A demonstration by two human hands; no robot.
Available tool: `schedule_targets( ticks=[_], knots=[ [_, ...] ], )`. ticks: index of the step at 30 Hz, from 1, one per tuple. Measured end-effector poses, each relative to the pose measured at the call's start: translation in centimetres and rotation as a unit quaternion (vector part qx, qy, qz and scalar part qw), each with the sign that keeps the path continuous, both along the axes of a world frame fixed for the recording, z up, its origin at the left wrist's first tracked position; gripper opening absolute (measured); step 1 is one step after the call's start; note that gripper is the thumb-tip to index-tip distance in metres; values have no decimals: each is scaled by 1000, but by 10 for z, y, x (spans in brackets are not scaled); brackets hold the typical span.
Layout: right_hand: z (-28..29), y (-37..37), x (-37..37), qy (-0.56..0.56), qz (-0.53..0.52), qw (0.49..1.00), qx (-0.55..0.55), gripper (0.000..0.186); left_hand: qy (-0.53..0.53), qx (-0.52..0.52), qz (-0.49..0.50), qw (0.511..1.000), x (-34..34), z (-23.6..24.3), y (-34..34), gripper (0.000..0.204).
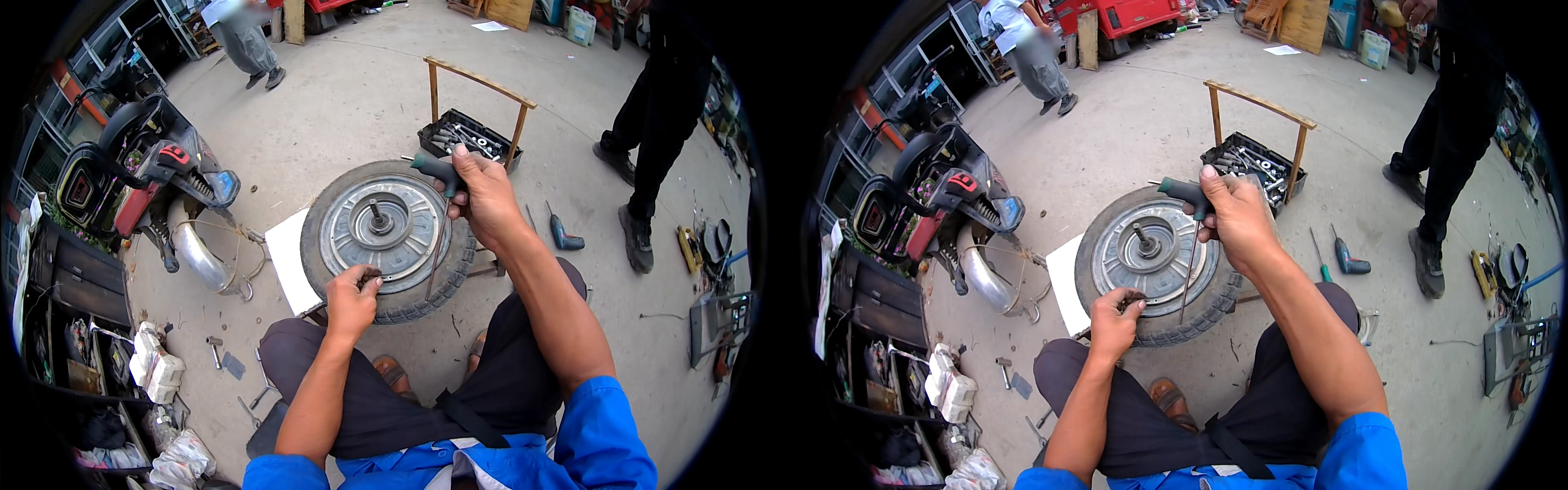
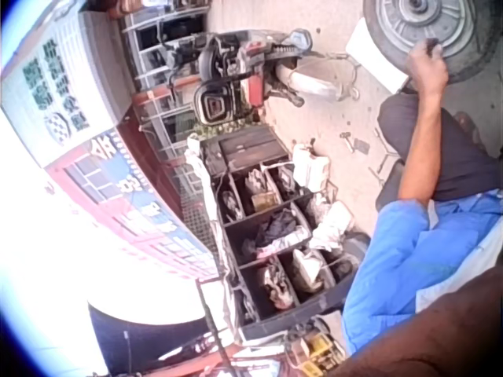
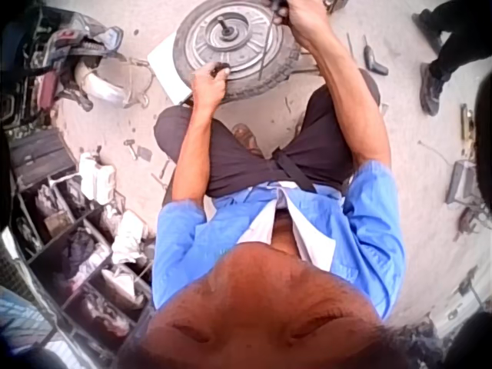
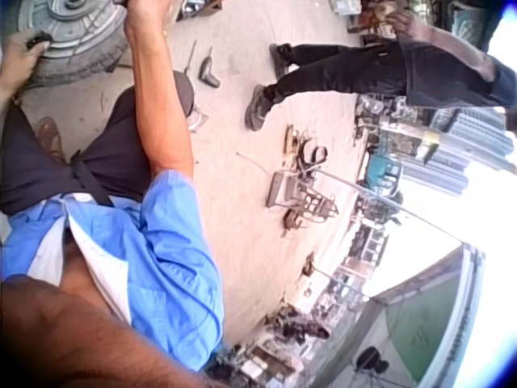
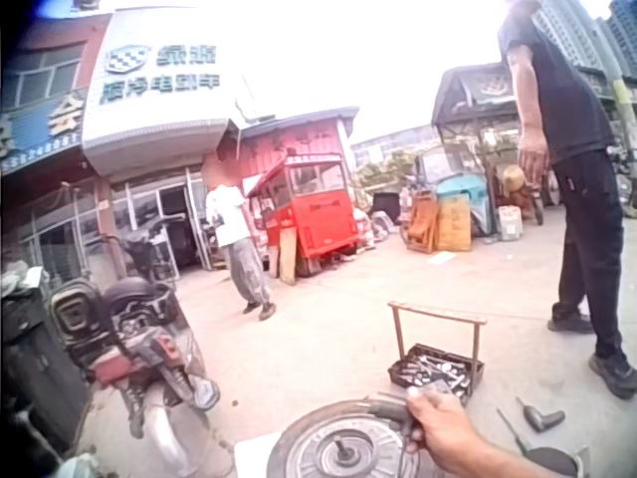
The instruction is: The person sits on the ground and uses a screwdriver to work on the central hub of a tire mounted on a wooden stand. They repeatedly insert and twist the tool into the hub area while another person stands nearby.
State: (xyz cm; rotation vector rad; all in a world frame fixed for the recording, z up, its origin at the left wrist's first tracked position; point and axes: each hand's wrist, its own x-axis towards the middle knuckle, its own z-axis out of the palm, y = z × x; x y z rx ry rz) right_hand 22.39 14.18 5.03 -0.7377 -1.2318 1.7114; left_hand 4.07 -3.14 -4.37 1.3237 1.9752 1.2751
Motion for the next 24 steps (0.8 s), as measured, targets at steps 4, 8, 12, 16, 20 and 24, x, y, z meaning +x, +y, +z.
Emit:
schedule_targets(
  ticks=[4,8,12,16,20,24],
  knots=[
    [-2,0,-3,-3,1,1000,9,50,96,27,-21,995,4,-1,5,13],
    [1,-2,-1,-7,1,1000,18,49,126,49,-31,990,9,-2,10,12],
    [2,-2,-1,-13,-4,1000,19,49,170,51,-37,983,12,-2,11,11],
    [-1,-1,1,-6,10,999,32,48,214,65,-37,974,16,-7,11,11],
    [-3,1,3,-14,3,999,32,47,243,60,-38,968,18,-12,13,12],
    [-1,-1,-1,-7,13,999,35,46,258,54,-34,964,15,-15,8,10]
  ],
)
